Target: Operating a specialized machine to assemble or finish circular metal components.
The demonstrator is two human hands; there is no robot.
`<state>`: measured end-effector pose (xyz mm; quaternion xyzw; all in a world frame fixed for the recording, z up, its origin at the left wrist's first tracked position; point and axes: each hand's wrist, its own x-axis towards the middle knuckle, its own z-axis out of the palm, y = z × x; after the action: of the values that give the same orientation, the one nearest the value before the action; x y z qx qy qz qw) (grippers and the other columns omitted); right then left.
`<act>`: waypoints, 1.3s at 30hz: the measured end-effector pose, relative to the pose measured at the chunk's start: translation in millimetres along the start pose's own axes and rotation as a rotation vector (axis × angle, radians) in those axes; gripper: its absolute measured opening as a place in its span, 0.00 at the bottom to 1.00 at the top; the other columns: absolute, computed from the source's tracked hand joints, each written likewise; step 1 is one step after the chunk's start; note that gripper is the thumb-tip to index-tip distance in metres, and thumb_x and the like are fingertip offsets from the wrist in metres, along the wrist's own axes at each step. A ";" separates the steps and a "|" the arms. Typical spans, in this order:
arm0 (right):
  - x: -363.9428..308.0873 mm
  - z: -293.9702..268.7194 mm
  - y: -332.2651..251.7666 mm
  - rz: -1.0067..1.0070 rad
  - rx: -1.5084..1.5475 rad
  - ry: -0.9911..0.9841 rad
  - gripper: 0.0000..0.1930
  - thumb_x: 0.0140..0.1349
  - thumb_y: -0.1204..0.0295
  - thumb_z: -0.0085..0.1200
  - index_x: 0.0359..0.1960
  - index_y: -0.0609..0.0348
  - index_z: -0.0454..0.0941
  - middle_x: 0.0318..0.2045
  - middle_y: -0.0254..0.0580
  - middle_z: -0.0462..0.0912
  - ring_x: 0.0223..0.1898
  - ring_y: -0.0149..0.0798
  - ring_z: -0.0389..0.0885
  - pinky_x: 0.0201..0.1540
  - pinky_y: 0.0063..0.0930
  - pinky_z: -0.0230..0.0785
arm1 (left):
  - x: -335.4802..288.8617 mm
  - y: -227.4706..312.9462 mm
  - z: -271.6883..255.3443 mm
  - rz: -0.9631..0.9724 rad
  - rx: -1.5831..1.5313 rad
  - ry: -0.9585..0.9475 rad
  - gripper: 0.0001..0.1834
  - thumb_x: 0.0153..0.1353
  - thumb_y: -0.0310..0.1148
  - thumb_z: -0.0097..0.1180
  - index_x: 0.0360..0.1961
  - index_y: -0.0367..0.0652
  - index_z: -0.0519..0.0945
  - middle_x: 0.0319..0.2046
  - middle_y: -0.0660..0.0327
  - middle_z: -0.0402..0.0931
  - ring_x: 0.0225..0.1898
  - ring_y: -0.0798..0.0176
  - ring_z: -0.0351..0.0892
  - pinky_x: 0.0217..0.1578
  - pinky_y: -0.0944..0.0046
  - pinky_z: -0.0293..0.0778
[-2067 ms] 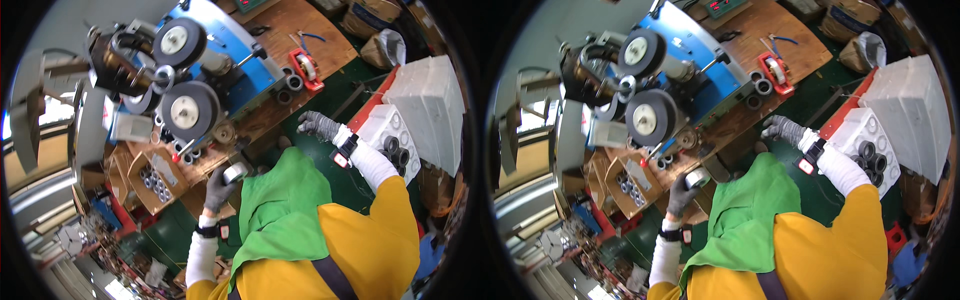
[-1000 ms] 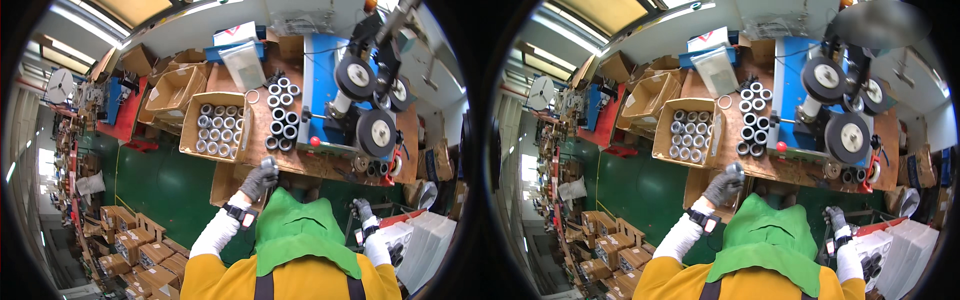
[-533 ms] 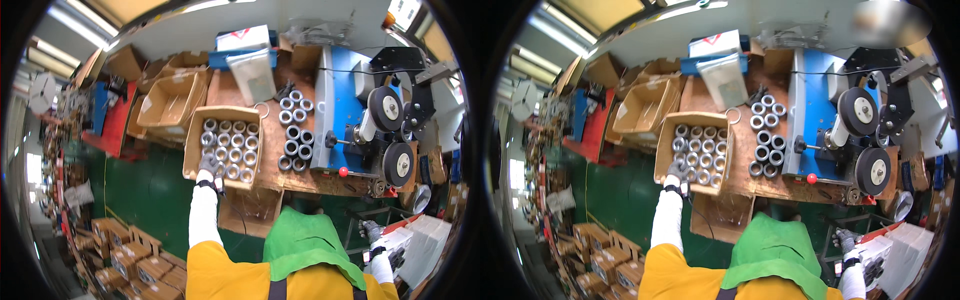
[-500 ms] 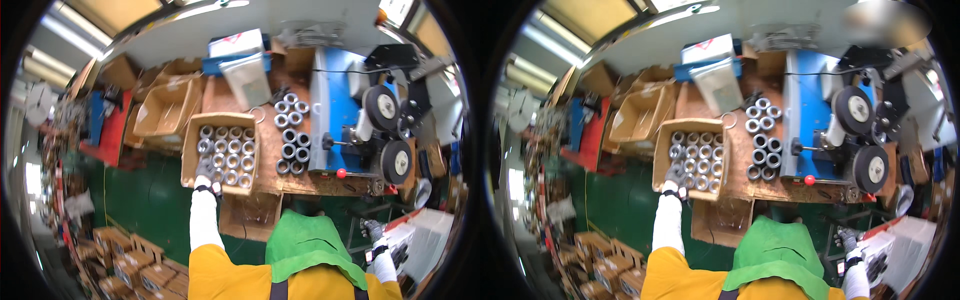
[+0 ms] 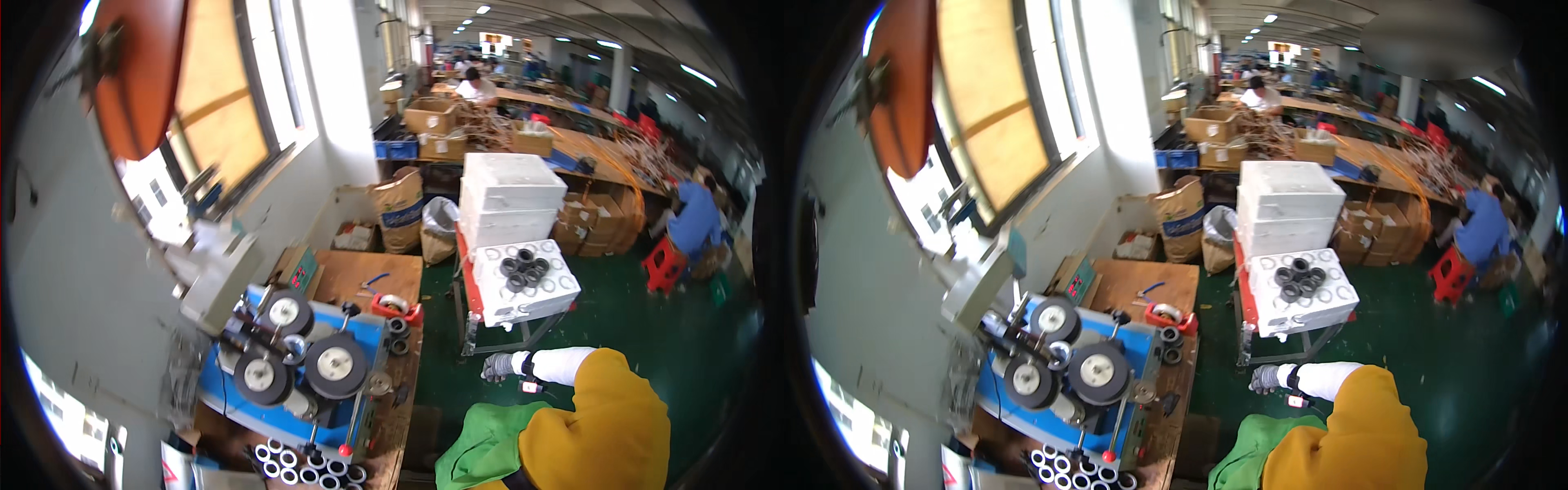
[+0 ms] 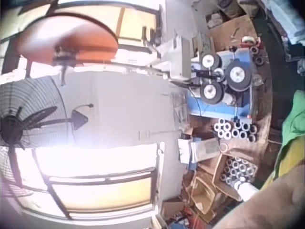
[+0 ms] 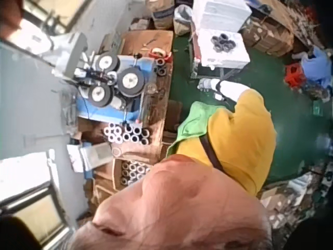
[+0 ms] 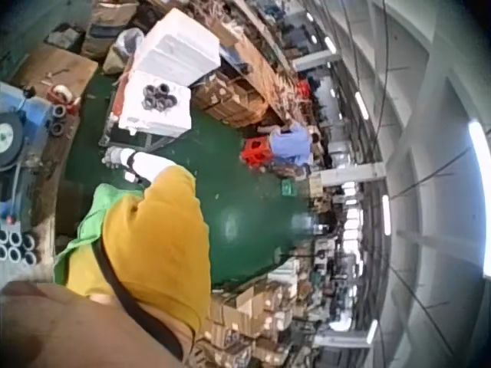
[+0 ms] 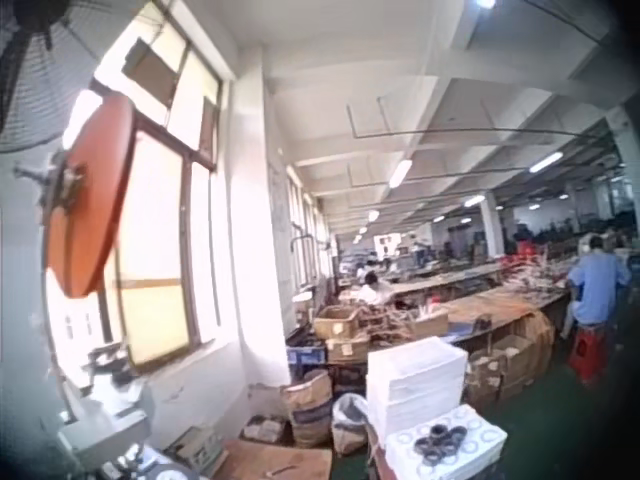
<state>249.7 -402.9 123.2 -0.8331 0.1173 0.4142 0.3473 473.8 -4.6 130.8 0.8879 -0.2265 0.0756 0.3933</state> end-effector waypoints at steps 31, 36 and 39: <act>-135.0 17.9 453.6 0.289 0.360 0.480 0.14 0.51 0.58 0.43 0.23 0.54 0.75 0.18 0.32 0.75 0.19 0.30 0.71 0.22 0.27 0.63 | 127.0 273.4 443.2 0.430 0.111 -0.649 0.08 0.48 0.31 0.50 0.32 0.44 0.73 0.29 0.57 0.73 0.33 0.57 0.71 0.34 0.61 0.70; -147.6 76.4 501.8 0.505 0.132 0.391 0.15 0.54 0.62 0.38 0.35 0.51 0.75 0.34 0.41 0.78 0.34 0.43 0.76 0.38 0.35 0.67 | 137.5 262.2 439.5 0.438 0.166 -0.680 0.08 0.48 0.32 0.50 0.31 0.44 0.74 0.29 0.56 0.73 0.32 0.57 0.71 0.33 0.61 0.70; -141.9 109.1 515.7 0.672 0.401 0.359 0.15 0.45 0.64 0.49 0.37 0.47 0.74 0.31 0.40 0.77 0.31 0.41 0.75 0.33 0.33 0.66 | 138.2 254.9 431.5 0.443 0.196 -0.705 0.07 0.48 0.32 0.49 0.30 0.44 0.74 0.28 0.56 0.73 0.31 0.56 0.71 0.33 0.61 0.70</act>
<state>-155.2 -719.3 -61.0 -0.7236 0.5189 0.3217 0.3220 459.7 -518.0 50.2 0.8225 -0.5241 -0.1285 0.1796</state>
